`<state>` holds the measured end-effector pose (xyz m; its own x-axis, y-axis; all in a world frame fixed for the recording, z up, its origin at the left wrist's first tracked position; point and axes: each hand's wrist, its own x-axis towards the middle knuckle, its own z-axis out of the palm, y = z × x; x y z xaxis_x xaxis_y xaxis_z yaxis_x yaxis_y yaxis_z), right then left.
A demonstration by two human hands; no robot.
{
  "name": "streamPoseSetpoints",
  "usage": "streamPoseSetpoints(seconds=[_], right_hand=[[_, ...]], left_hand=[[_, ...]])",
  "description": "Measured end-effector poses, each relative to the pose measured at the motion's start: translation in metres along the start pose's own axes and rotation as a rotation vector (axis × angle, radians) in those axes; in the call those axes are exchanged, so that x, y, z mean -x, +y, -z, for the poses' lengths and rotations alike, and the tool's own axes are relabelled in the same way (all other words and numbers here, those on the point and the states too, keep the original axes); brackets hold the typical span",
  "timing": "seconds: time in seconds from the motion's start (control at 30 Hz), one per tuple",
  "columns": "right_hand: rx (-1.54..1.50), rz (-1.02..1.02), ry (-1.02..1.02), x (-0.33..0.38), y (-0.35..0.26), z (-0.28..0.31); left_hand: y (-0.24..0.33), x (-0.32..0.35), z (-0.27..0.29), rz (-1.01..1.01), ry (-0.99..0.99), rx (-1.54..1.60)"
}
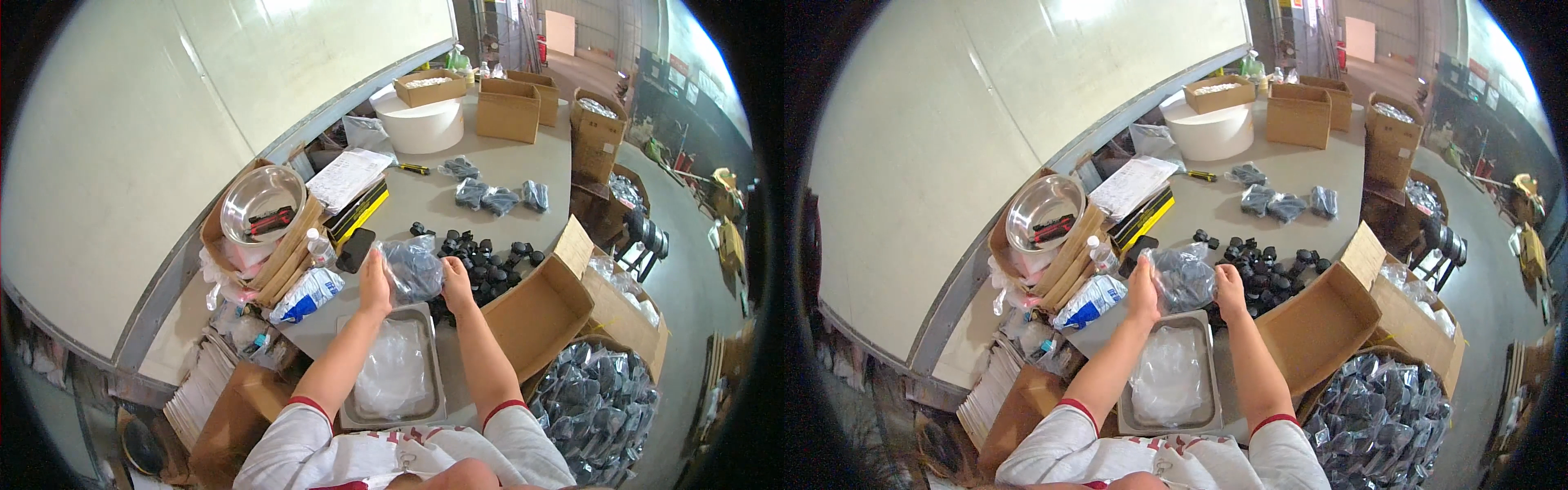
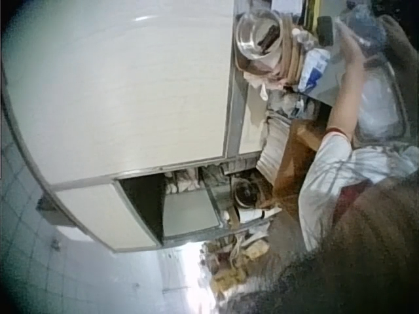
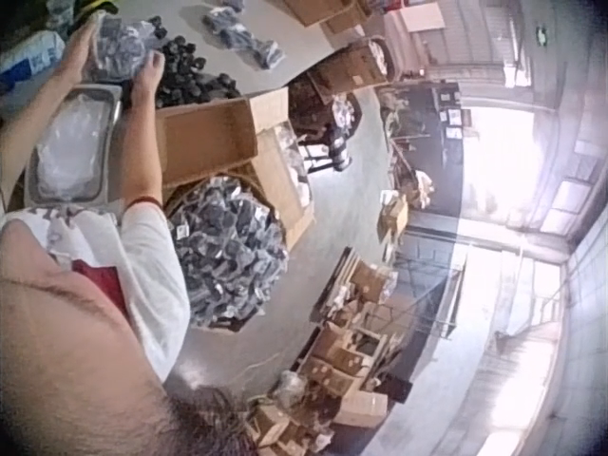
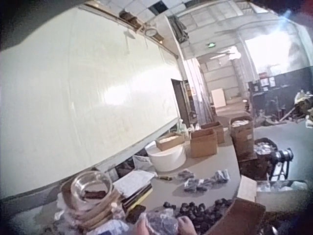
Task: The person unbags black components, removing the parts from plastic bags by hand onto the table and stacking the empty plastic bags into a metal tray.
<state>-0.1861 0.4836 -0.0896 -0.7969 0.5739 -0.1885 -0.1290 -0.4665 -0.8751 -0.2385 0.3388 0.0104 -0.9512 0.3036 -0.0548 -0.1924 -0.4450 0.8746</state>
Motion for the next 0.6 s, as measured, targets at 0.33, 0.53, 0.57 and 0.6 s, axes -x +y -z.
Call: streamPoseSetpoints(seconds=[0.33,0.53,0.57,0.6], right_hand=[[-0.145,-0.017,-0.003,0.032,0.012,-0.004],[0.179,0.048,-0.115,0.098,0.044,-0.005],[0.222,0.040,-0.122,0.108,0.053,-0.003],[0.264,0.086,-0.067,0.115,0.064,-0.002]], left_hand=[[0.026,-0.065,-0.028,-0.615,-0.297,-1.109],[0.063,-0.029,0.030,-0.789,-0.300,-1.073],[0.064,-0.016,0.047,-0.794,-0.337,-1.100],[0.059,0.000,0.068,-0.839,-0.357,-1.182]])
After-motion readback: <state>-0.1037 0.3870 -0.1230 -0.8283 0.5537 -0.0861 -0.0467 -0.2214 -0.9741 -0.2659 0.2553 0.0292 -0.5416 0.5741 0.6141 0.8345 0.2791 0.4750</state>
